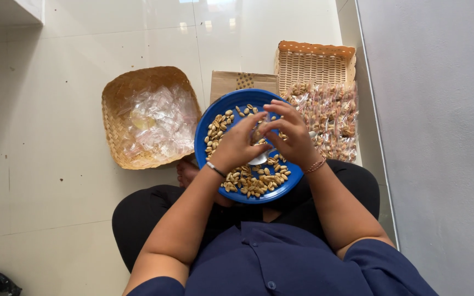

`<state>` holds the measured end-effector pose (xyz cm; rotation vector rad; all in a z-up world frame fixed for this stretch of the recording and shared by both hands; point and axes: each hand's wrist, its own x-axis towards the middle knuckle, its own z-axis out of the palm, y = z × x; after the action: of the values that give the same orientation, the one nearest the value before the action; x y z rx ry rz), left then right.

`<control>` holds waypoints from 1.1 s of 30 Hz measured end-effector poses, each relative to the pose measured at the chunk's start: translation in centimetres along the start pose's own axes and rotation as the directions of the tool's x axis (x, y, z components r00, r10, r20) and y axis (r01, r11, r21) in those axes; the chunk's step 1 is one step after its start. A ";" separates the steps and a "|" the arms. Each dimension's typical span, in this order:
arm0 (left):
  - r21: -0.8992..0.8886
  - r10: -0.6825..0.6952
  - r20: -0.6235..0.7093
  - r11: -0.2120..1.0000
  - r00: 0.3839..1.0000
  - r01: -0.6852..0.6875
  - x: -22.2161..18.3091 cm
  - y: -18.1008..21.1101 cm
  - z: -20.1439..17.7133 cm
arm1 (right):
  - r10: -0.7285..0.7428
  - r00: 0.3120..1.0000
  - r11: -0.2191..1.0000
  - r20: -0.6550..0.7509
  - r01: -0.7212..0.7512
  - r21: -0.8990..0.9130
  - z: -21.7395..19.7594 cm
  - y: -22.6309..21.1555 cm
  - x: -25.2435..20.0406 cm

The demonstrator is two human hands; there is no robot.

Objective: A person sits on the floor and manually sorts and peels nuts from a blue plate into various baskets using their hands and a spoon.

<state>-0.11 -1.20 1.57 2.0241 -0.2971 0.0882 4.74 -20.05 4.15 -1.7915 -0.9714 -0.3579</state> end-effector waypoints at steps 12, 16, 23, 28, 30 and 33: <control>-0.235 -0.146 -0.013 0.962 0.989 0.139 -0.9 -0.6 1.4 | -0.106 0.984 0.983 0.146 0.126 -0.137 -0.3 -2.2 0.3; -0.235 -0.136 0.063 0.961 0.989 0.148 -1.2 1.1 0.7 | -0.097 0.976 0.977 0.196 0.131 -0.168 -0.8 -2.6 0.3; -0.275 -0.125 0.109 0.950 0.986 0.151 -1.2 1.5 0.3 | -0.118 0.979 0.985 0.164 0.136 -0.102 -0.4 -3.7 0.5; -0.304 -0.149 0.081 0.938 0.985 0.167 -1.2 2.6 0.0 | -0.100 0.988 0.987 0.117 0.114 -0.117 -0.4 -1.5 -0.8; -0.300 -0.145 0.051 0.942 0.988 0.154 -1.1 2.6 0.0 | -0.080 0.994 0.987 0.080 0.090 -0.136 -0.7 -0.2 -1.6; -0.345 -0.174 -0.006 0.925 0.985 0.162 -1.2 1.9 0.1 | -0.014 1.000 0.991 -0.026 0.011 -0.136 -1.4 0.8 -1.8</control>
<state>-1.70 -1.86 2.92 1.6896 -0.1043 -0.0330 4.43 -22.22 3.08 -1.8991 -0.9594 -0.4639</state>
